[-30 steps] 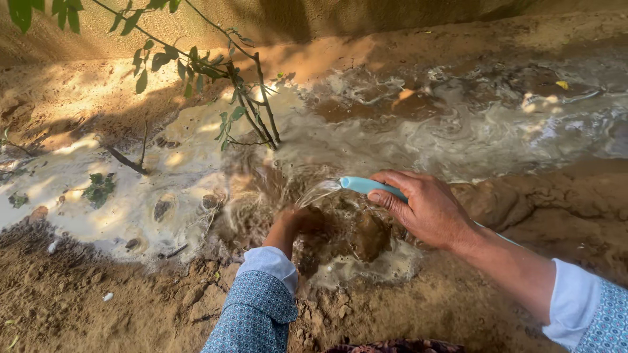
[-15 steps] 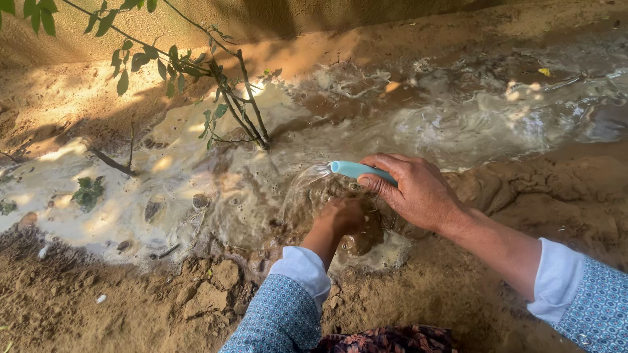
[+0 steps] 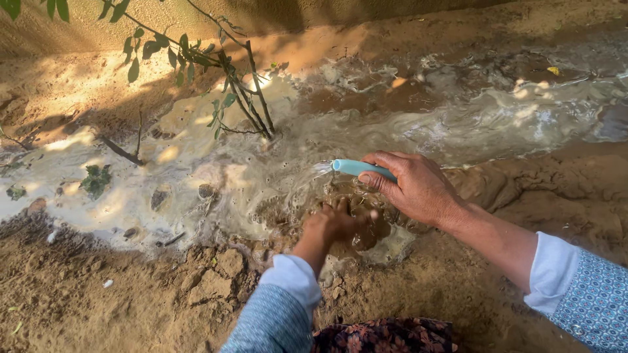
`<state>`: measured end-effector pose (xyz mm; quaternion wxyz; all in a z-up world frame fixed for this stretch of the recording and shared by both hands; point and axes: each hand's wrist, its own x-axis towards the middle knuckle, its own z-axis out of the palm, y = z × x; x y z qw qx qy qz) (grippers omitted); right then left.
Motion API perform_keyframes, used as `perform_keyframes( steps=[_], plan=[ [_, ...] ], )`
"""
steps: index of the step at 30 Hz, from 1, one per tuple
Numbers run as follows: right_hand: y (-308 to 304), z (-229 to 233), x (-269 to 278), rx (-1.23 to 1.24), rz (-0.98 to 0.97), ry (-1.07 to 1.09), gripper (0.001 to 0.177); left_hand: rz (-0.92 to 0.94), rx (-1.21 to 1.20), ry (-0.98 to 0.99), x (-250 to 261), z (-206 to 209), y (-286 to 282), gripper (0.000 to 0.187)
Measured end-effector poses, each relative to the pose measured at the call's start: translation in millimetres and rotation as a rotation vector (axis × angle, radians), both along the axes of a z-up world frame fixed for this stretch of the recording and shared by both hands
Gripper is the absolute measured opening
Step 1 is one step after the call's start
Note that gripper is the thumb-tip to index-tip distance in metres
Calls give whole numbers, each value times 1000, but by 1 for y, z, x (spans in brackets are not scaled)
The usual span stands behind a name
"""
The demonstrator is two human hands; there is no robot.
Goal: The person waters a small plant with a hose while using their other hand to clear dirt and guide the water around the base of the stem.
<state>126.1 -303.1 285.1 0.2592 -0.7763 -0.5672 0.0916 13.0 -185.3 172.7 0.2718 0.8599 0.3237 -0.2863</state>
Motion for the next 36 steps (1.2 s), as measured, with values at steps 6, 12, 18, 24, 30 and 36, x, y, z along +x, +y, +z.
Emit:
perform_keyframes(
  steps=[6,12,18,24,30,36],
  plan=[
    [3,-1,0,-55,-53,-20,38,130,171,-484,27,-62,47,46],
    [6,-9,7,1,-35,8,39,52,117,-589,60,-113,67,38],
    [4,-18,16,-39,-43,121,40,207,97,-488,54,-127,68,38],
    [2,-17,16,7,0,53,39,137,179,-489,28,-119,73,49],
    [-2,-16,4,-58,8,61,35,74,121,-197,-13,-90,83,44],
    [-4,-18,-6,-75,48,-22,37,66,55,-143,-49,-89,60,44]
  ],
)
